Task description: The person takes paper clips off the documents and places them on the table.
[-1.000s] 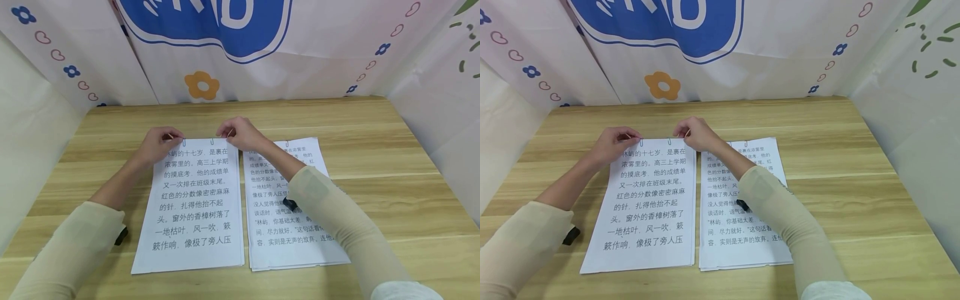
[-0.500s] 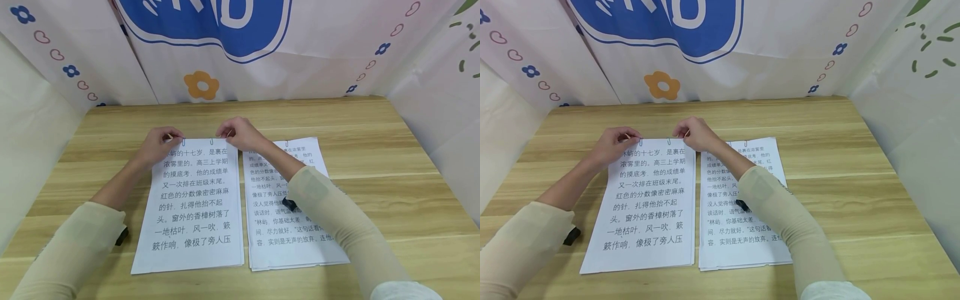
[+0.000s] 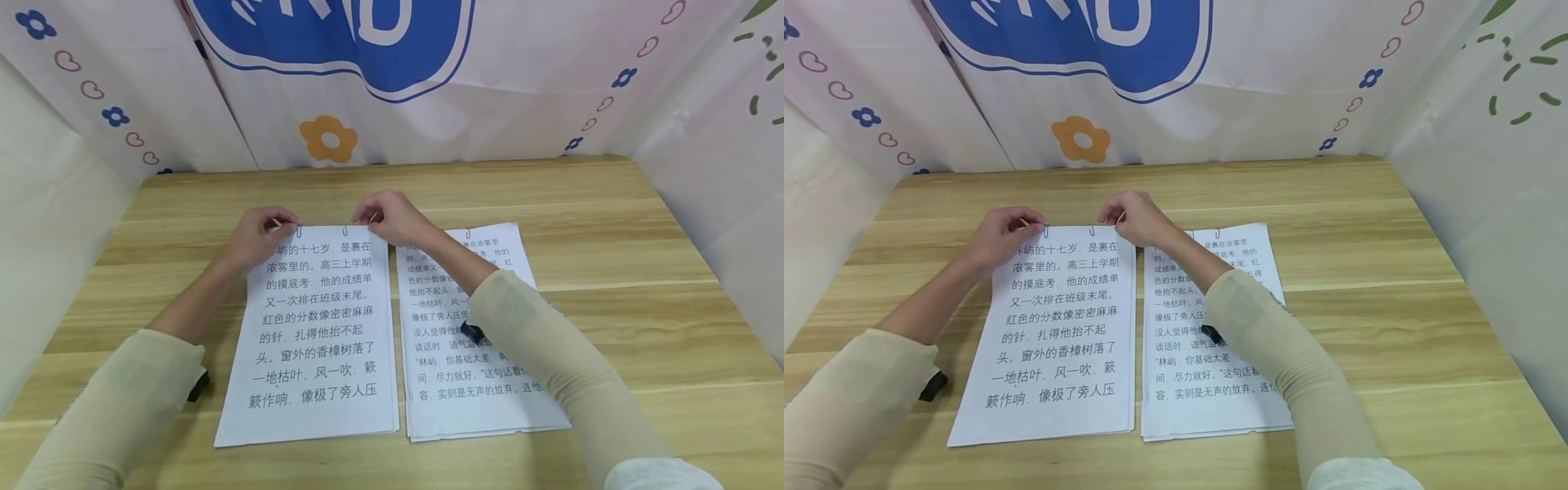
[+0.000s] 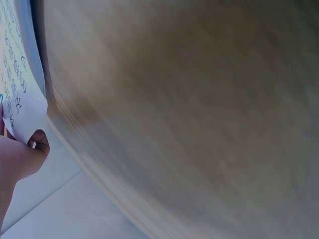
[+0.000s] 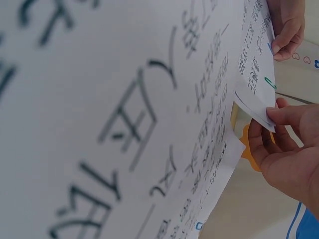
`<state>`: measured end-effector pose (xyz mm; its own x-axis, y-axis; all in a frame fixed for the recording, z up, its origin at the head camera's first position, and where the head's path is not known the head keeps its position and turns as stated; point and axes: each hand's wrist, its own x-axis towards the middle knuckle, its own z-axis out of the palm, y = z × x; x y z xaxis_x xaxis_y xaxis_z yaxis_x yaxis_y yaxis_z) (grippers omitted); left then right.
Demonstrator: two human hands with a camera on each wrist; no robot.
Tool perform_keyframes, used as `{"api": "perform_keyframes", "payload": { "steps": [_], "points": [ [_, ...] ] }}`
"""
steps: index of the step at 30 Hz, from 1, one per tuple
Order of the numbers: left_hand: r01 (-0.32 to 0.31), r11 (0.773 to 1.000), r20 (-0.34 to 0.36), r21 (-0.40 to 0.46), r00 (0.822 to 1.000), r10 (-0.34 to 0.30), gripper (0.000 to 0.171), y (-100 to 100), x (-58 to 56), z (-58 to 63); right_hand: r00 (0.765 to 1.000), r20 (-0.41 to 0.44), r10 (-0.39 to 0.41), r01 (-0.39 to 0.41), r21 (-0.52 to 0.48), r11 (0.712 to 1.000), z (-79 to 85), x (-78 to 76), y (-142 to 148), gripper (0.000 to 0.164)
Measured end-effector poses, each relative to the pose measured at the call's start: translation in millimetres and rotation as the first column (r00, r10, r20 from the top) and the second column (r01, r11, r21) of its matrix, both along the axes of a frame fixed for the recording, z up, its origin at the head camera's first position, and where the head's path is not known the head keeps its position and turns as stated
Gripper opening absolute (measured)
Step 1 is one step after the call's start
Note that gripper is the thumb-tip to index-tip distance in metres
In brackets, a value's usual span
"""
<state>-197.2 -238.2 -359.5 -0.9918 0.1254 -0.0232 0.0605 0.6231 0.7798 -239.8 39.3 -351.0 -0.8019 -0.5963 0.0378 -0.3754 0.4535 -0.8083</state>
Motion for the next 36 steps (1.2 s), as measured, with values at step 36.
{"api": "perform_keyframes", "payload": {
  "steps": [36],
  "points": [
    [-0.046, 0.999, 0.016, 0.0, 0.999, 0.046, 0.023, 1.4, 1.4, 2.6, 1.0, 0.003, 0.007, -0.007, -0.002, 1.0, -1.6, -1.7, -0.2, 0.033]
  ]
}}
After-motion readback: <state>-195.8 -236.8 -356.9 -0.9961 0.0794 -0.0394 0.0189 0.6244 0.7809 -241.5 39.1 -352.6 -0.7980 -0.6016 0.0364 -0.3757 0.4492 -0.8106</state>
